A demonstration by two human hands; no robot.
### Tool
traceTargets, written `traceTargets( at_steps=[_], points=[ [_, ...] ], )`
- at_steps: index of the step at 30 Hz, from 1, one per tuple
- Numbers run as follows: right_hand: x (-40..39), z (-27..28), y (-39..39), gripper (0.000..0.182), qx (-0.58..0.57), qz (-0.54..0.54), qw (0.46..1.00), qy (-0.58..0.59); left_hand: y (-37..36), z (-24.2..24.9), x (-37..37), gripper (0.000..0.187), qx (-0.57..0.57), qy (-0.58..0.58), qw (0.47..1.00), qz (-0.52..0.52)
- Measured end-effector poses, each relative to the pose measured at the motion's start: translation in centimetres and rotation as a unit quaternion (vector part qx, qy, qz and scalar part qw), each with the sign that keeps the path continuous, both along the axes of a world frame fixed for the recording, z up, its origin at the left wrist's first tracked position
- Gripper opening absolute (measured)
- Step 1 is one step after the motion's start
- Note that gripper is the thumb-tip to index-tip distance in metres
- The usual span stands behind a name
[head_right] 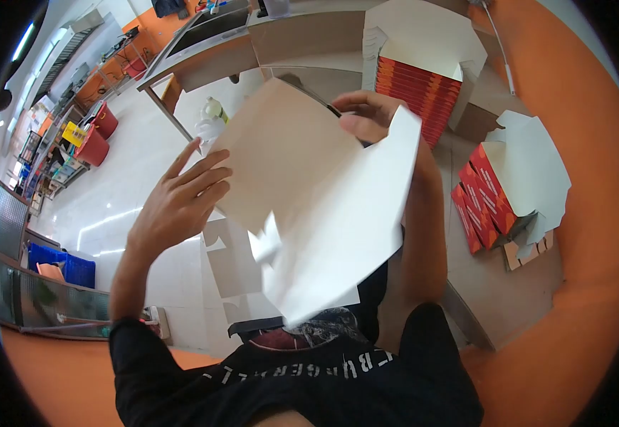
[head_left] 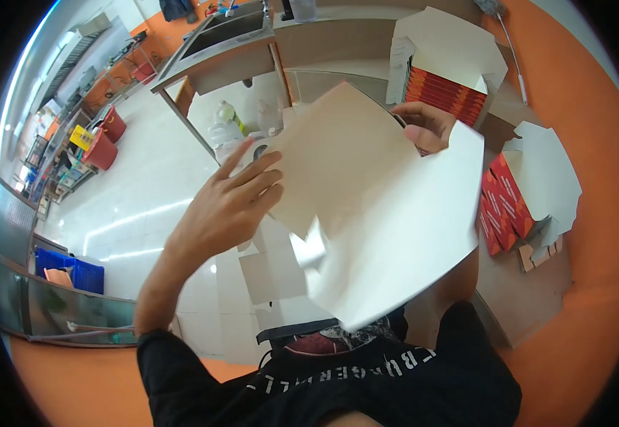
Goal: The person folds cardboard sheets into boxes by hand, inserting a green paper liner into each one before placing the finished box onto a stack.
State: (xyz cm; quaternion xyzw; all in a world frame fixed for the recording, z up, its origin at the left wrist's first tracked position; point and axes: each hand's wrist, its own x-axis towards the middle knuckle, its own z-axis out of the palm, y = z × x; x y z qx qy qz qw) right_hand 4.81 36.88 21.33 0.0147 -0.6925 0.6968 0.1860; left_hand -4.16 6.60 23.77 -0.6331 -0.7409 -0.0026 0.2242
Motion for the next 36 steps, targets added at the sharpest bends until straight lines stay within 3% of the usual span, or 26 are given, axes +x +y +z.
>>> traceTargets(
  at_steps=[2,6,9,11,13,15,19,24,31,34,36],
  points=[
    [-0.5,-0.7,0.8,0.044,-0.042,0.019,0.998,-0.039,-0.7,-0.4,0.0,0.018,-0.034,0.003,0.999,-0.009],
    [-2.3,-2.2,0.6,0.036,0.020,-0.007,0.998,-0.060,-1.4,-1.1,0.3,0.022,-0.054,-0.041,0.998,0.002],
    [-3.2,-2.9,2.7,0.038,-0.069,0.127,0.984,-0.102,-1.2,-1.4,-0.1,0.022,-0.046,-0.050,0.998,0.000],
    [-4.0,-4.5,4.3,0.038,-0.047,0.100,0.992,-0.051,-1.0,-1.9,-0.5,0.021,-0.023,-0.063,0.998,-0.007],
    [-2.5,-2.0,-0.2,0.038,0.015,-0.110,0.990,-0.089,-1.1,-2.0,-0.8,0.019,0.010,-0.105,0.994,-0.005],
    [-3.4,-4.7,0.8,0.039,-0.091,-0.063,0.992,0.055,-0.9,-0.9,-0.3,0.015,0.029,-0.169,0.985,0.007],
    [0.4,-4.3,0.1,0.032,0.102,-0.177,0.977,0.054,-1.0,0.2,0.8,0.009,0.090,-0.315,0.943,0.057],
    [3.3,-3.0,-6.4,0.040,0.232,-0.080,0.944,0.221,-0.4,0.7,0.8,0.012,0.059,-0.367,0.928,0.025],
    [2.3,-1.2,-7.6,0.038,0.230,-0.101,0.945,0.210,-0.3,2.4,1.9,0.014,0.023,-0.438,0.898,0.023],
    [2.1,-1.3,-8.5,0.034,0.264,-0.171,0.925,0.214,0.0,1.9,2.2,0.017,0.142,-0.484,0.864,0.005],
    [2.1,-1.3,-9.1,0.033,0.275,-0.232,0.906,0.221,0.1,1.3,1.6,0.020,0.157,-0.448,0.880,-0.007]
  ],
)
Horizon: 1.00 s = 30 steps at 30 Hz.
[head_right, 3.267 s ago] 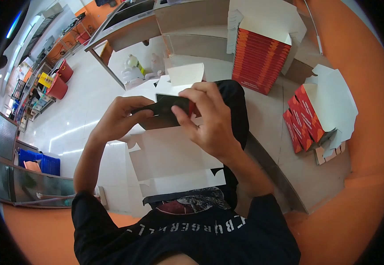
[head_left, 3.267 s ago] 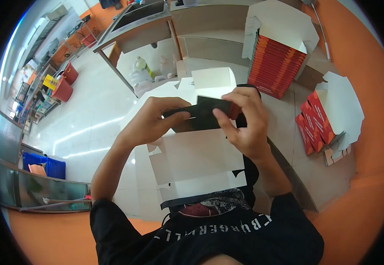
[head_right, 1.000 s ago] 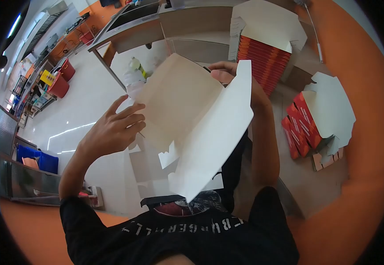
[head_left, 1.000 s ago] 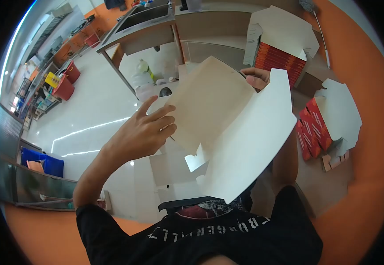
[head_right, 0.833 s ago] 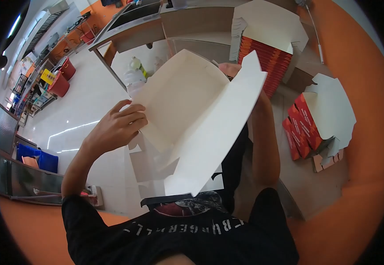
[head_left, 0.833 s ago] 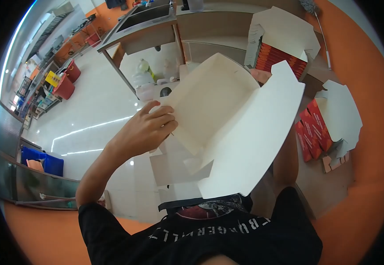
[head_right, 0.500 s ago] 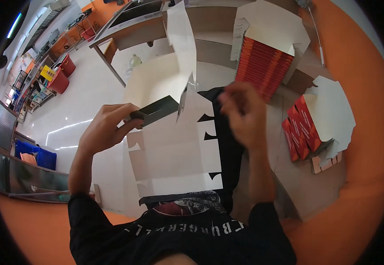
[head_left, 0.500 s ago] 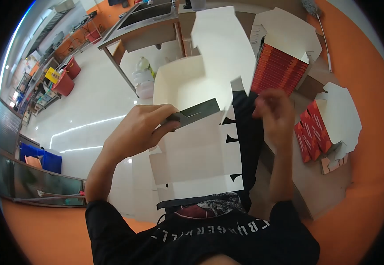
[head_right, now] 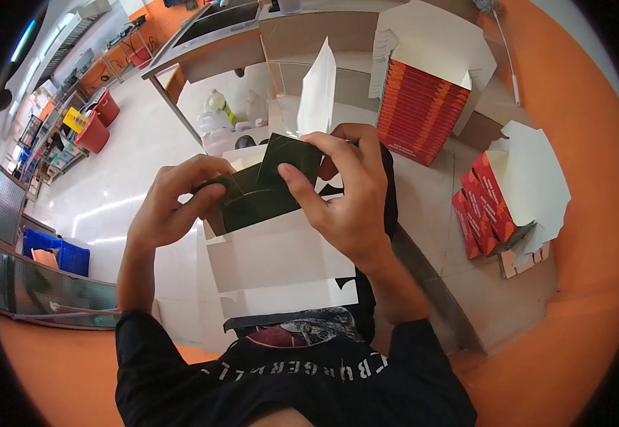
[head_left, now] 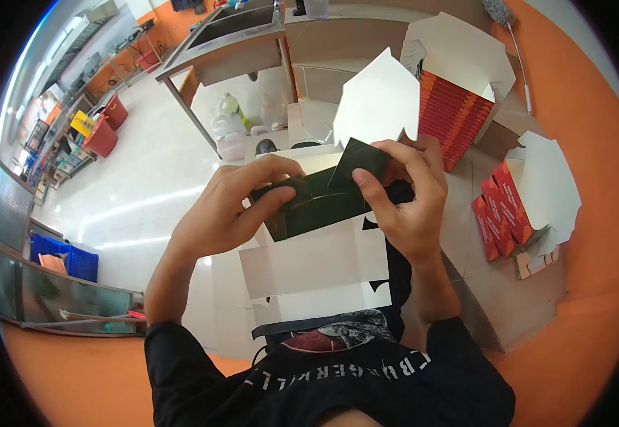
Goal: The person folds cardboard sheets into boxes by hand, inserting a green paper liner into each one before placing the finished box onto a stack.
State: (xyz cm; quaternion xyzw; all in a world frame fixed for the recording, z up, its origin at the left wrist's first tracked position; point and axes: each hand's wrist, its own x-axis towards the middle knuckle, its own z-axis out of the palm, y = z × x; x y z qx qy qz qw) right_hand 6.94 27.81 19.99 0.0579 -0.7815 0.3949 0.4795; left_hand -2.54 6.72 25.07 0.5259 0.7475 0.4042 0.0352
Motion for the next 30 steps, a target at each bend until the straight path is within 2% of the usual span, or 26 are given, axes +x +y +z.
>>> traceTargets(
  at_steps=[4,10,12,15,17,19,20,21,23,25,26,27,28,30],
  points=[
    [0.4,0.2,-1.3,0.034,0.008,-0.071,0.996,0.045,0.4,-0.2,0.1,0.023,0.003,0.015,1.000,0.013],
    [0.4,0.7,-1.0,0.036,0.142,-0.021,0.989,0.027,0.8,0.3,1.4,0.019,0.007,-0.039,0.997,0.068],
    [0.4,0.6,-0.5,0.035,0.134,0.012,0.991,-0.005,0.7,0.1,1.4,0.018,0.011,0.018,0.998,0.063],
    [1.0,1.0,-0.7,0.055,0.080,0.069,0.987,-0.123,0.5,-0.4,1.3,0.020,0.032,0.092,0.993,0.067],
    [1.3,0.9,-1.6,0.081,0.164,0.025,0.980,-0.112,1.5,-1.1,1.7,0.022,0.073,0.123,0.985,0.092],
    [1.2,0.3,-2.6,0.100,0.159,0.035,0.977,-0.141,2.2,-0.8,2.3,0.022,0.064,0.178,0.977,0.102],
    [0.9,-0.1,-2.6,0.099,0.144,0.050,0.978,-0.144,2.6,-0.9,2.6,0.021,0.059,0.208,0.971,0.103],
    [0.7,-0.5,-2.4,0.097,0.127,0.070,0.979,-0.146,2.5,-0.8,2.7,0.019,0.048,0.144,0.985,0.082],
    [1.1,-0.7,-1.4,0.095,0.110,0.048,0.980,-0.156,2.8,-1.3,2.7,0.023,0.056,0.088,0.993,0.062],
    [1.5,-1.2,0.9,0.093,0.074,0.053,0.985,-0.144,3.0,-2.1,2.1,0.033,0.111,0.102,0.987,0.063],
    [1.9,-1.5,2.5,0.094,0.050,0.084,0.987,-0.131,2.5,-2.4,1.5,0.039,0.104,0.127,0.982,0.091],
    [2.4,-1.5,4.2,0.095,0.032,0.090,0.988,-0.123,2.3,-2.8,0.5,0.036,0.127,0.180,0.969,0.112],
    [3.5,-1.4,6.3,0.095,0.064,0.060,0.989,-0.122,1.9,-3.4,-0.5,0.035,0.134,0.185,0.965,0.130],
    [6.2,-1.2,10.4,0.099,0.027,0.032,0.994,-0.105,1.1,-4.9,-1.7,0.033,0.126,0.163,0.966,0.159]
  ],
)
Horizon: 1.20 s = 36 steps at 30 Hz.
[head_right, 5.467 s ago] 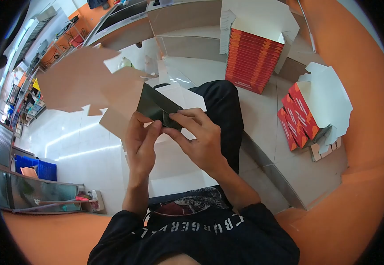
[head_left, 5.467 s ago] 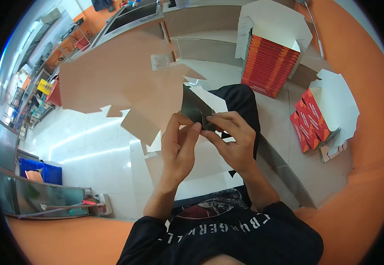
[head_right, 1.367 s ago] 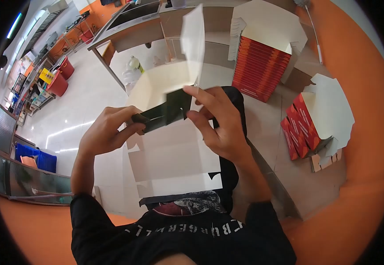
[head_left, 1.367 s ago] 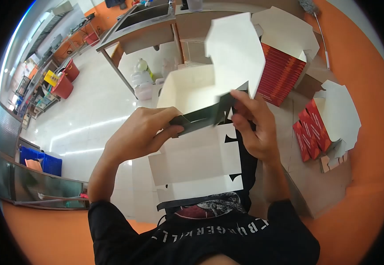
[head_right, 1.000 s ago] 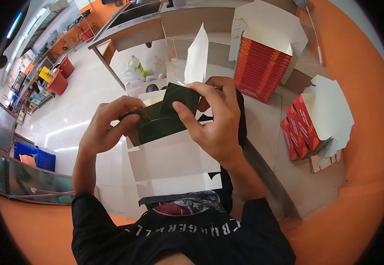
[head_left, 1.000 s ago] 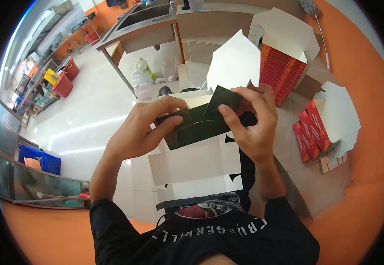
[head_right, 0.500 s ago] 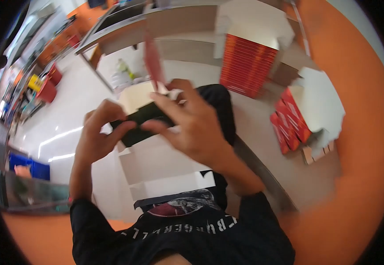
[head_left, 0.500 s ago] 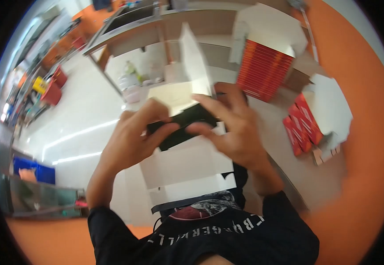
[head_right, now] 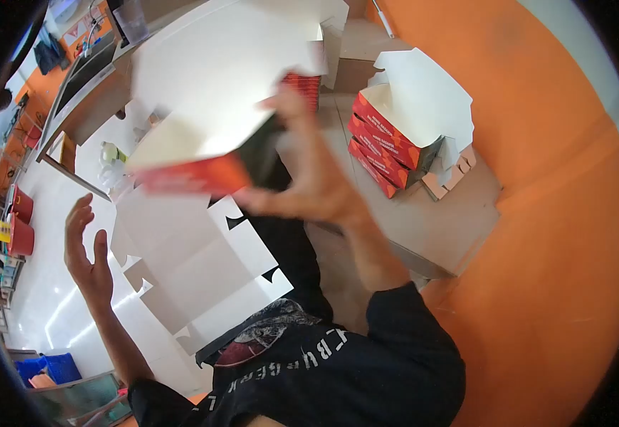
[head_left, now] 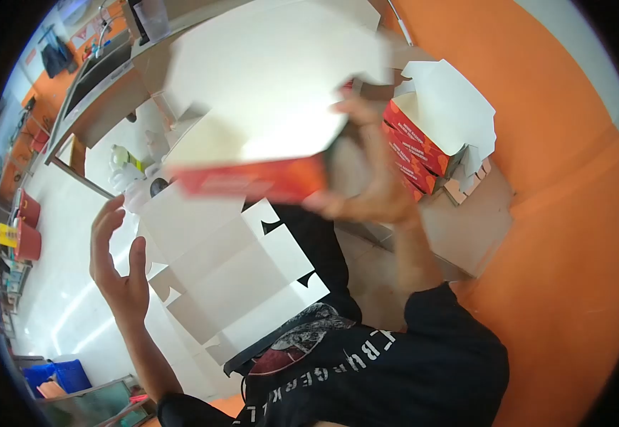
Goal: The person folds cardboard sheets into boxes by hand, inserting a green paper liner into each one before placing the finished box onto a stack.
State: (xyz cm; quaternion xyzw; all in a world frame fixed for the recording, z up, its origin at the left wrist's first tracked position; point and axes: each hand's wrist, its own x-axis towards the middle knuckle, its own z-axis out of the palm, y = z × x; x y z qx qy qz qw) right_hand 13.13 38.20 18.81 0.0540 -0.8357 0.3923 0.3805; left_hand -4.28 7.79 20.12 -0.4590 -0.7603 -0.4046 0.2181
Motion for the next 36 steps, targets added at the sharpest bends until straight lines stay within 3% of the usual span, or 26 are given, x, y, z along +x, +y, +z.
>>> traceTargets(
  at_steps=[3,6,12,21,27,36],
  points=[
    [4.8,0.4,6.0,0.092,0.014,-0.167,0.984,0.055,-1.8,-2.7,-0.3,0.032,-0.034,-0.090,0.995,0.038],
    [10.2,-0.4,12.3,0.085,0.117,-0.314,0.941,0.049,-2.7,-4.7,0.0,0.027,-0.081,-0.126,0.987,0.061],
    [15.5,-1.8,17.4,0.083,0.150,-0.404,0.902,-0.034,-2.6,-5.8,0.0,0.020,-0.101,-0.175,0.977,0.073],
    [16.1,-3.9,18.9,0.083,0.103,-0.414,0.894,-0.135,-3.2,-5.7,-0.1,0.021,-0.097,-0.169,0.978,0.067],
    [17.2,-3.0,17.4,0.082,0.073,-0.386,0.917,-0.069,-4.0,-6.4,-0.4,0.022,-0.114,-0.166,0.977,0.068],
    [17.3,-4.2,19.3,0.082,0.038,-0.367,0.922,-0.121,-4.4,-6.8,-0.4,0.022,-0.109,-0.178,0.977,0.052]
  ],
)
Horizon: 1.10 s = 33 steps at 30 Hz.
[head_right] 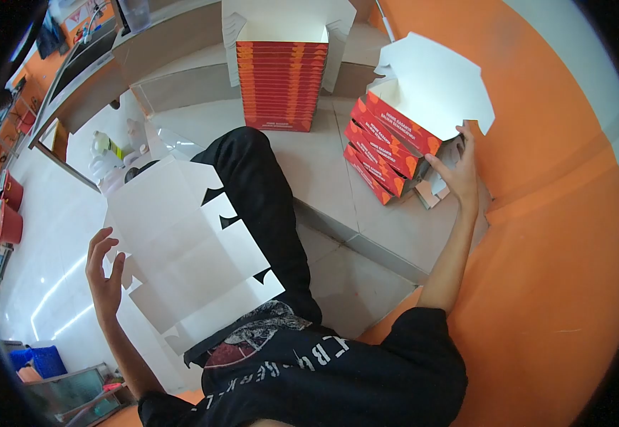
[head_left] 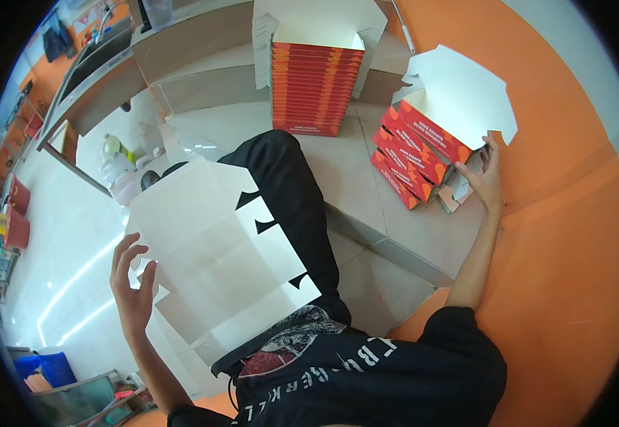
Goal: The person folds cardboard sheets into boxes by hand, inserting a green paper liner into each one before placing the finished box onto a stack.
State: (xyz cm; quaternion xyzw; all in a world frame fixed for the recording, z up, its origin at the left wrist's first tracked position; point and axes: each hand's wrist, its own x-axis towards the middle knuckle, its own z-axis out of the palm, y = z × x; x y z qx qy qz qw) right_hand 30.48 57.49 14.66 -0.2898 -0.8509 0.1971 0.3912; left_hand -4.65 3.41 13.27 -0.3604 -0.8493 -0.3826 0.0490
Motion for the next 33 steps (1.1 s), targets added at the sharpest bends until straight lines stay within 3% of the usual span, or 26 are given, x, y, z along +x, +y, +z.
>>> traceTargets(
  at_steps=[9,15,18,20,22,24,28,33],
  points=[
    [-1.2,0.3,-0.1,0.091,-0.055,-0.080,0.983,-0.156,0.1,0.2,0.4,0.020,0.016,-0.020,1.000,0.008],
    [-1.5,0.5,-2.4,0.079,0.033,-0.112,0.987,-0.110,-0.3,-0.1,0.5,0.020,0.014,-0.035,0.999,0.000],
    [-2.3,-0.7,-4.8,0.067,-0.017,-0.189,0.981,-0.033,-0.5,-0.9,0.3,0.020,0.041,-0.052,0.998,0.003],
    [-3.4,-2.7,-7.4,0.057,-0.129,-0.074,0.989,-0.016,-0.4,-1.2,0.4,0.020,0.049,-0.062,0.997,-0.001],
    [-4.1,-6.6,-8.8,0.064,-0.290,0.021,0.953,-0.081,-0.3,-1.2,0.4,0.020,0.055,-0.067,0.996,-0.003],
    [-5.3,-10.6,-9.8,0.078,-0.274,0.052,0.955,-0.100,-0.4,-1.3,0.4,0.019,0.062,-0.068,0.996,-0.002],
    [-6.1,-14.8,-9.4,0.088,-0.235,0.001,0.967,-0.097,-1.4,-1.3,0.3,0.019,0.059,-0.057,0.997,0.005],
    [-5.9,-14.3,-9.2,0.090,-0.256,-0.007,0.963,-0.082,-1.8,-1.8,0.1,0.019,0.052,-0.070,0.996,0.011]
  ],
)
